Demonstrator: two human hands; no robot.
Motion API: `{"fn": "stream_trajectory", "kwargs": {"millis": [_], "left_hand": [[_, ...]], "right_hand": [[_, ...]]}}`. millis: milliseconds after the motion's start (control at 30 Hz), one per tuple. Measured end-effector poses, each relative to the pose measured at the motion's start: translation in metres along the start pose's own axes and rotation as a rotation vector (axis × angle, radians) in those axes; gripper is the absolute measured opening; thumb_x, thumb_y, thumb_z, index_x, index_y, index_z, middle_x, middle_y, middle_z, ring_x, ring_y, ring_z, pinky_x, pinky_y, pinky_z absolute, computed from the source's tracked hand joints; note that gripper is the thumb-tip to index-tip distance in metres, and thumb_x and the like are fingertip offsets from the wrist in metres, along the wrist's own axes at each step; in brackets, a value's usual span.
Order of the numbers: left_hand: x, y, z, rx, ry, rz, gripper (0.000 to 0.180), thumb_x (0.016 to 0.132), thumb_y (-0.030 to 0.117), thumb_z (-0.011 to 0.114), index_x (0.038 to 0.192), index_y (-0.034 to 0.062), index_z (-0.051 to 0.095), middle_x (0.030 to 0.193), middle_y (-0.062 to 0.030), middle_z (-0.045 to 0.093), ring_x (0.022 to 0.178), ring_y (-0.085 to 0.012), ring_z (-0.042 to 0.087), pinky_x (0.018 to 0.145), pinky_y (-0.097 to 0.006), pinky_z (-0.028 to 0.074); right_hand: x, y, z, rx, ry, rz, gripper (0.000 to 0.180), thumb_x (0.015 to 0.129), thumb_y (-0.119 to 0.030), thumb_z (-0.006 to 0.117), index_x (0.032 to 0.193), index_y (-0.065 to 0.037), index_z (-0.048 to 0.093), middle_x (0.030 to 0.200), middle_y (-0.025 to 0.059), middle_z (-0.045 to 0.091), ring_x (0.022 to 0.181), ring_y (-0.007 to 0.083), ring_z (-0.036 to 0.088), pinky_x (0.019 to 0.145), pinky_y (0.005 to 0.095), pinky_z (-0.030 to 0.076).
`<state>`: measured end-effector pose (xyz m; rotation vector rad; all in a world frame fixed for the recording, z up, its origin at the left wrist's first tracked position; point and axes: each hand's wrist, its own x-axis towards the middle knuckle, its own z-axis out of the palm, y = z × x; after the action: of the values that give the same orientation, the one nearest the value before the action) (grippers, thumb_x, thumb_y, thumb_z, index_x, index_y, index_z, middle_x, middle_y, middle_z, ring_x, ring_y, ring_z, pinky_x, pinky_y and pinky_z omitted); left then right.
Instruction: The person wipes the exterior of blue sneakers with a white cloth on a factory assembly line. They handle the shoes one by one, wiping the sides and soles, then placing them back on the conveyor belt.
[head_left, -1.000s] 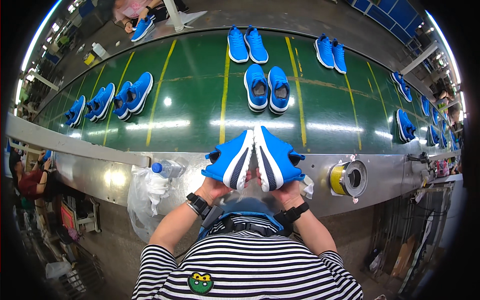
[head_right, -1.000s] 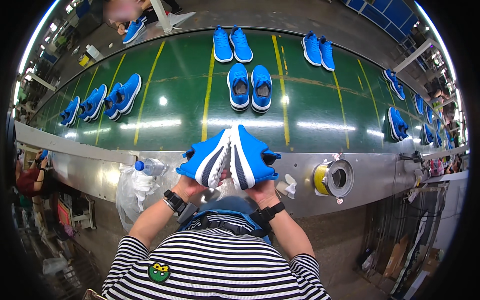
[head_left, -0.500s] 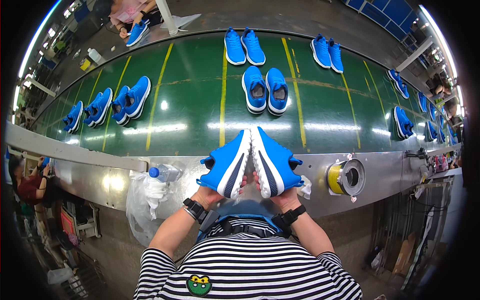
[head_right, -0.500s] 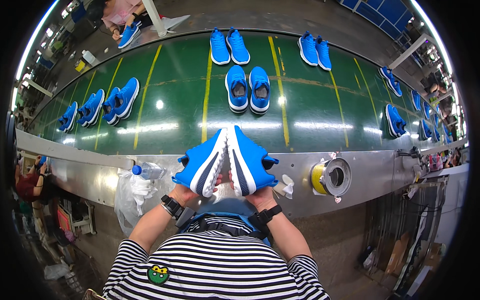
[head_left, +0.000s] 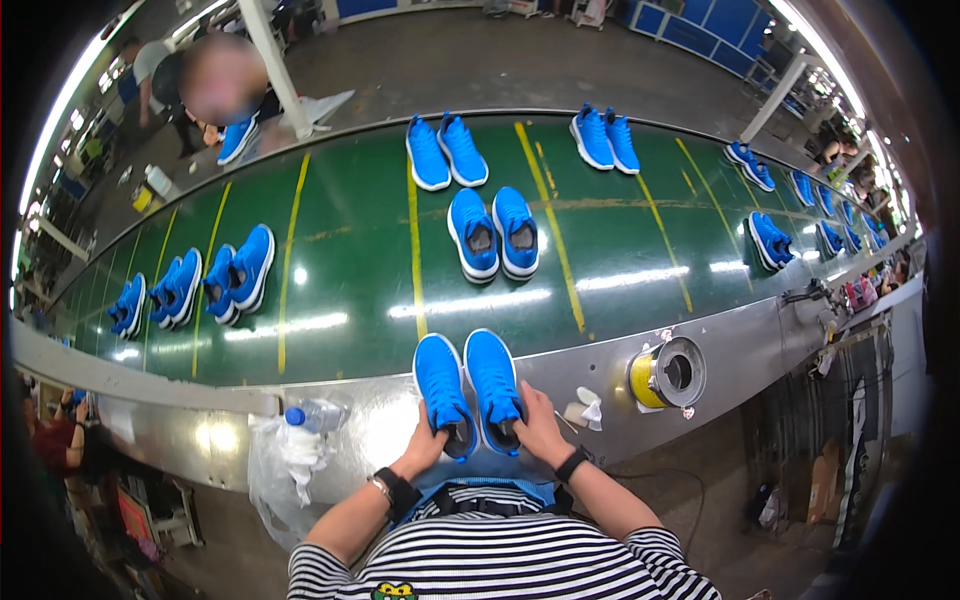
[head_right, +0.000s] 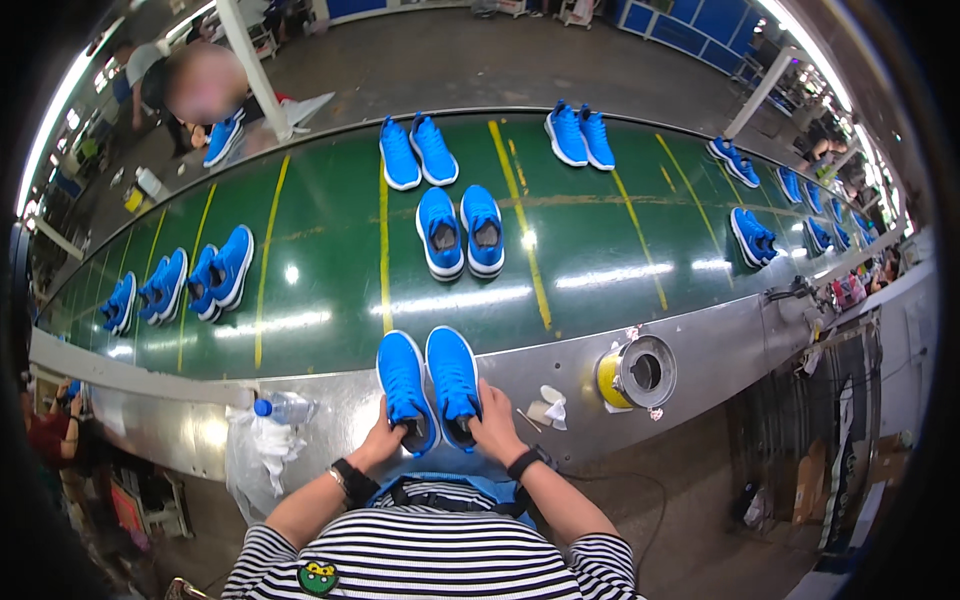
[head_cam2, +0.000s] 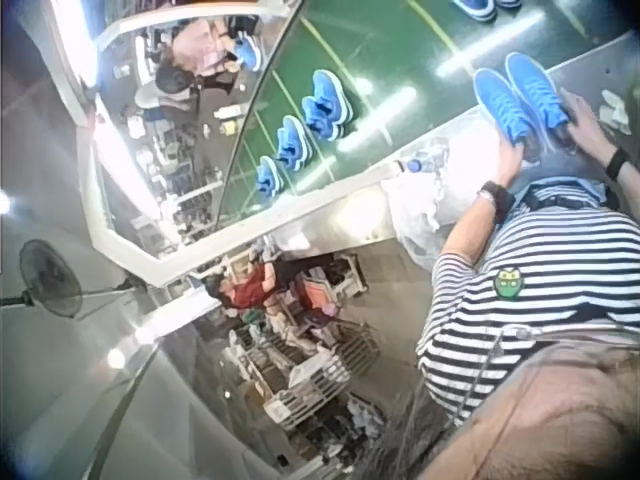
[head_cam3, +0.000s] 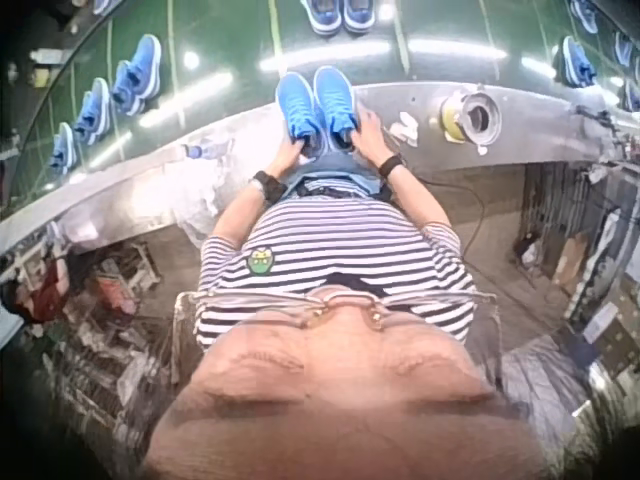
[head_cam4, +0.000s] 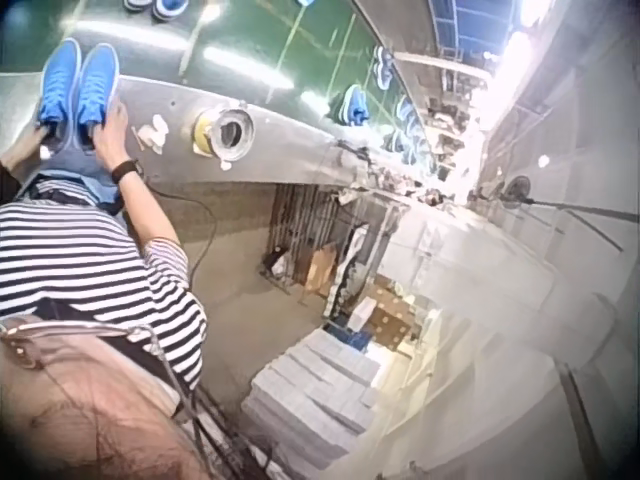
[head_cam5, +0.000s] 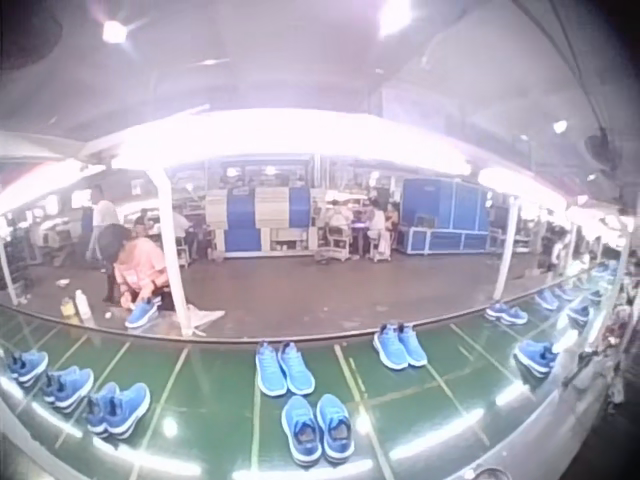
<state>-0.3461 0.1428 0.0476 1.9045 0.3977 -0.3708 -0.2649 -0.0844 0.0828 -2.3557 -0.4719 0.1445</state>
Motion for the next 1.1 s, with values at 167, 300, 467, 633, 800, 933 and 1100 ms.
{"fn": "stream_trajectory", "kwargs": {"millis": [167, 300, 467, 633, 800, 933, 1100], "left_hand": [[-0.006, 0.012, 0.005, -0.027, -0.095, -0.064, 0.081, 0.081, 0.017, 0.050, 0.134, -0.0111, -0.005, 0.114, -0.0371, 0.045, 0.107, -0.0438, 0.049, 0.093, -0.039, 0.038], [-0.002, -0.008, 0.011, 0.034, -0.054, 0.154, 0.083, 0.080, 0.015, 0.051, 0.136, -0.0030, -0.008, 0.098, -0.0258, 0.054, 0.085, -0.0319, 0.055, 0.075, -0.036, 0.044], [0.013, 0.057, -0.033, -0.146, -0.335, -0.038, 0.063, 0.087, 0.026, 0.052, 0.139, 0.0044, 0.022, 0.089, -0.0102, 0.058, 0.073, -0.0118, 0.054, 0.064, -0.025, 0.045], [0.080, 0.129, -0.067, 0.406, 0.026, 0.410, 0.048, 0.082, 0.024, 0.058, 0.125, 0.0078, 0.046, 0.101, -0.0222, 0.053, 0.091, -0.0345, 0.053, 0.082, -0.039, 0.044], [0.175, 0.190, -0.044, 0.749, 0.080, 0.585, 0.057, 0.078, 0.022, 0.062, 0.130, 0.0173, 0.040, 0.113, -0.0288, 0.044, 0.106, -0.0412, 0.045, 0.089, -0.047, 0.039], [0.240, 0.219, 0.000, 1.021, 0.038, 0.349, 0.063, 0.076, 0.030, 0.063, 0.133, 0.0231, 0.036, 0.114, -0.0271, 0.046, 0.107, -0.0410, 0.046, 0.089, -0.053, 0.036], [0.296, 0.214, 0.010, 1.073, -0.064, 0.045, 0.063, 0.069, 0.044, 0.068, 0.124, 0.0261, 0.045, 0.110, -0.0165, 0.056, 0.108, -0.0349, 0.049, 0.088, -0.057, 0.036]], "right_hand": [[-0.036, -0.044, -0.046, 0.075, -0.343, -0.220, 0.058, 0.069, -0.016, 0.067, 0.123, -0.013, 0.047, 0.100, 0.0188, 0.053, 0.095, 0.0344, 0.051, 0.086, 0.0439, 0.037], [-0.023, -0.064, -0.016, -0.330, -0.531, -0.333, 0.057, 0.066, -0.028, 0.071, 0.119, -0.020, 0.052, 0.094, 0.0217, 0.053, 0.092, 0.0380, 0.051, 0.082, 0.0460, 0.037], [0.031, -0.047, -0.080, -0.333, -0.448, -0.368, 0.046, 0.063, -0.049, 0.068, 0.096, -0.017, 0.061, 0.079, 0.0144, 0.060, 0.084, 0.0320, 0.057, 0.080, 0.0417, 0.035], [0.108, -0.007, -0.183, -0.415, -0.406, -0.115, 0.053, 0.064, -0.055, 0.066, 0.096, -0.014, 0.063, 0.078, 0.0123, 0.063, 0.081, 0.0285, 0.060, 0.074, 0.0379, 0.039], [0.195, 0.103, -0.229, -0.697, -0.144, -0.100, 0.041, 0.063, -0.048, 0.070, 0.093, -0.022, 0.064, 0.082, 0.0098, 0.061, 0.091, 0.0261, 0.056, 0.078, 0.0418, 0.035], [0.228, 0.186, -0.228, -0.676, -0.328, 0.344, 0.048, 0.066, -0.042, 0.070, 0.110, -0.025, 0.057, 0.112, 0.0180, 0.050, 0.107, 0.0342, 0.046, 0.092, 0.0540, 0.031], [0.221, 0.223, -0.219, -0.547, -0.357, 0.201, 0.045, 0.067, -0.030, 0.071, 0.109, -0.023, 0.055, 0.113, 0.0173, 0.042, 0.113, 0.0368, 0.037, 0.091, 0.0589, 0.030]]}}
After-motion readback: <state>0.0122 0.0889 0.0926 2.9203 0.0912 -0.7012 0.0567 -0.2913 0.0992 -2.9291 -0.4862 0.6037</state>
